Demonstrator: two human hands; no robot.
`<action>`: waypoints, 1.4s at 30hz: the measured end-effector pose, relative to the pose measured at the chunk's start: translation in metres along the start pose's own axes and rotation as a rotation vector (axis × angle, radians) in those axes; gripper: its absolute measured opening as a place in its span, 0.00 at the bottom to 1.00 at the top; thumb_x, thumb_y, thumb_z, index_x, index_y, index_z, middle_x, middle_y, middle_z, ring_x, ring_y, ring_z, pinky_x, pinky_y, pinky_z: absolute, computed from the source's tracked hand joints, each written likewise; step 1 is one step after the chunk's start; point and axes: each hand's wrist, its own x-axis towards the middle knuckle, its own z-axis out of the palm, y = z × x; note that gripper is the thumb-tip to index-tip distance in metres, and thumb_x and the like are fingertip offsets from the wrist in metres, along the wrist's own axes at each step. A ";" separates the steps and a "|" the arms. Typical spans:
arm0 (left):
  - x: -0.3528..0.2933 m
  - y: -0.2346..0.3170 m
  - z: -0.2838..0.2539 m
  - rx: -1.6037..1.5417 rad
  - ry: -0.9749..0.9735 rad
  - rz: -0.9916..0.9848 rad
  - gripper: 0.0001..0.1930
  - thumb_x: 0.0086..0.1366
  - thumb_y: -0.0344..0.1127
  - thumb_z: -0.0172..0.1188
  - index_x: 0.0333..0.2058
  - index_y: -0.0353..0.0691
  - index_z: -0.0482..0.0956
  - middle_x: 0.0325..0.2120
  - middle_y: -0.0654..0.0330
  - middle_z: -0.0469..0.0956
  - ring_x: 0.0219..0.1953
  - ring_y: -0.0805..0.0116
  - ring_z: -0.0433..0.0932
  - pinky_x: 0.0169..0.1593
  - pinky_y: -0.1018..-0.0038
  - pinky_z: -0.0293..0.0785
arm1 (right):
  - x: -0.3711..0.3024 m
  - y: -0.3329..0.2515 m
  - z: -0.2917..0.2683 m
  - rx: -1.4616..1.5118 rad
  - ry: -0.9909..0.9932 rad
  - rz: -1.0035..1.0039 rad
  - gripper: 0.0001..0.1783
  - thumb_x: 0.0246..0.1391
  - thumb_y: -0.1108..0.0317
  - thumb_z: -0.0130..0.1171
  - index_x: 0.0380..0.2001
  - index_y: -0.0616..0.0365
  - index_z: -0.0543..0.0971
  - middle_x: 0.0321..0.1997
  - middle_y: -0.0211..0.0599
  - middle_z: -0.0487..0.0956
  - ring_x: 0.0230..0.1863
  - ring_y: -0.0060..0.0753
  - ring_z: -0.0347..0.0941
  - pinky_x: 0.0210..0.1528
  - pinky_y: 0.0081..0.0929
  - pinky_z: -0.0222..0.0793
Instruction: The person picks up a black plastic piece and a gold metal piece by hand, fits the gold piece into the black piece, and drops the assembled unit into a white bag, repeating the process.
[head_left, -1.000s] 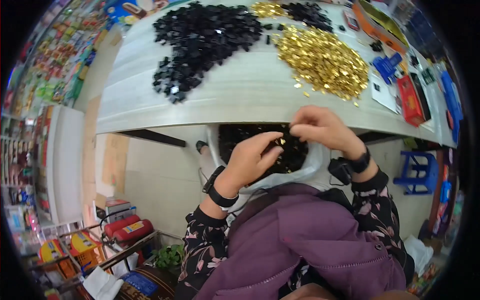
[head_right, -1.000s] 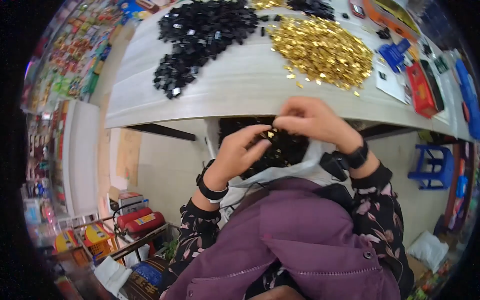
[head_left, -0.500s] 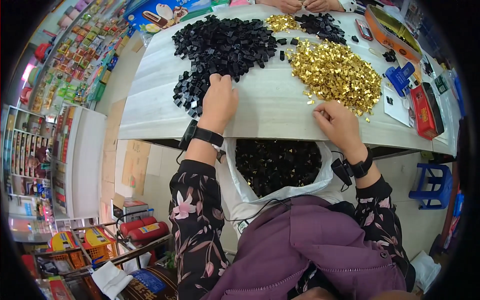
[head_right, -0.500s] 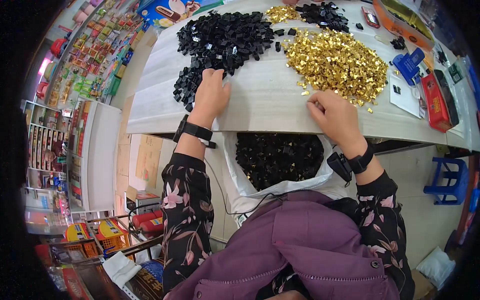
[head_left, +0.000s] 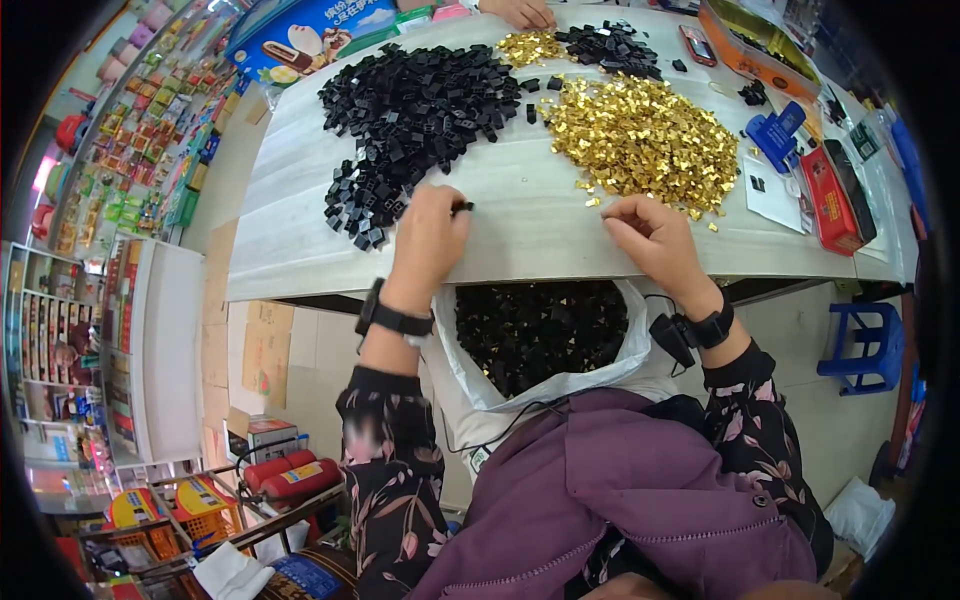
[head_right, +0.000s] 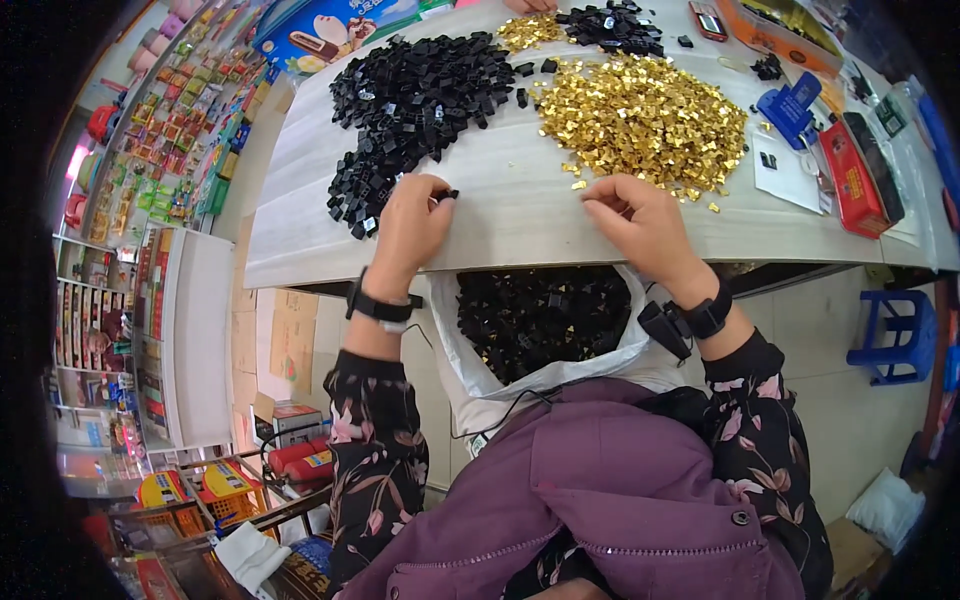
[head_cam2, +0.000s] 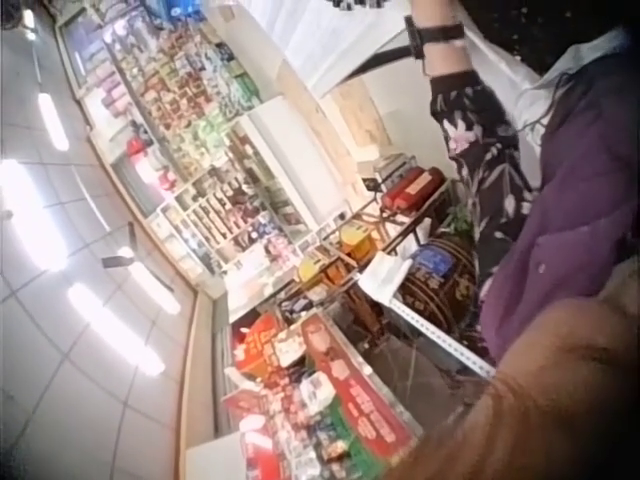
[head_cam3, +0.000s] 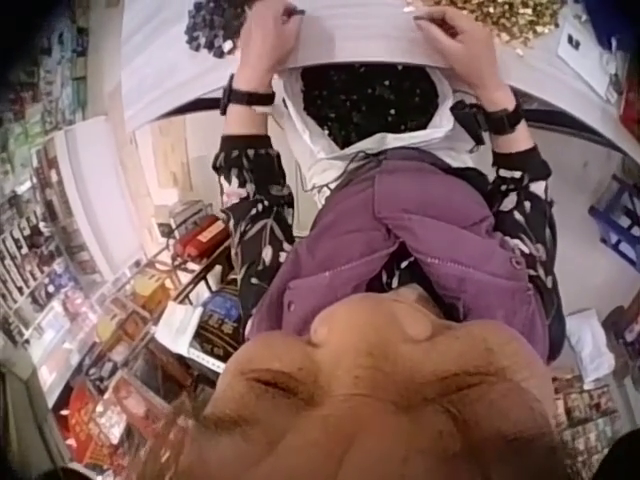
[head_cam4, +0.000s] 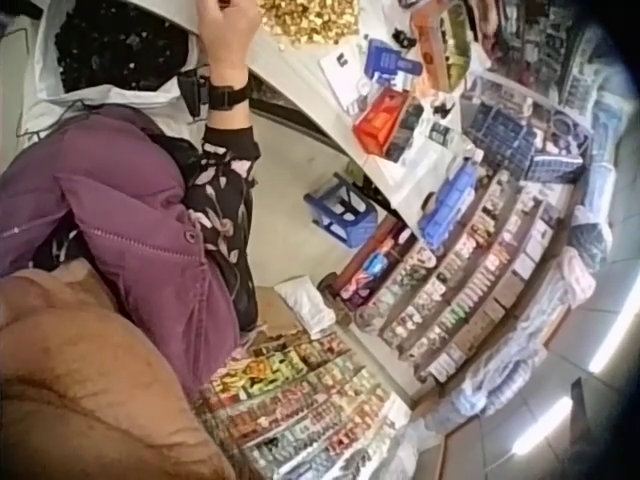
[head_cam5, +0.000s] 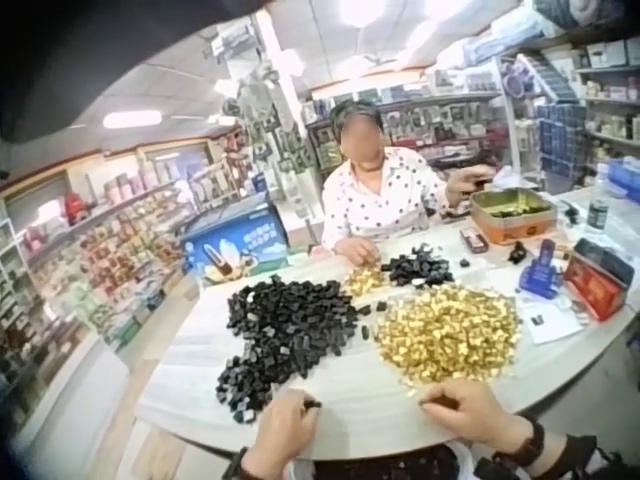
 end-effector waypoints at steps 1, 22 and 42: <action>-0.003 0.019 -0.002 -0.014 -0.006 0.010 0.08 0.53 0.27 0.58 0.33 0.35 0.74 0.29 0.51 0.72 0.28 0.54 0.74 0.31 0.66 0.72 | -0.002 -0.004 0.001 -0.010 0.013 0.008 0.07 0.52 0.70 0.59 0.33 0.61 0.77 0.28 0.28 0.78 0.28 0.14 0.70 0.29 0.13 0.65; -0.065 0.110 0.024 -0.693 -0.041 -0.122 0.12 0.58 0.23 0.55 0.42 0.37 0.75 0.30 0.57 0.75 0.28 0.71 0.77 0.31 0.79 0.72 | -0.019 -0.033 0.012 0.350 -0.443 0.385 0.09 0.54 0.63 0.59 0.29 0.58 0.76 0.24 0.22 0.74 0.25 0.12 0.68 0.26 0.12 0.64; -0.057 0.106 0.030 -0.631 0.159 0.071 0.15 0.57 0.19 0.52 0.45 0.35 0.73 0.29 0.56 0.75 0.27 0.69 0.77 0.31 0.78 0.73 | -0.001 -0.038 0.013 0.357 -0.536 0.476 0.09 0.55 0.61 0.58 0.29 0.54 0.75 0.26 0.21 0.75 0.25 0.10 0.70 0.27 0.10 0.64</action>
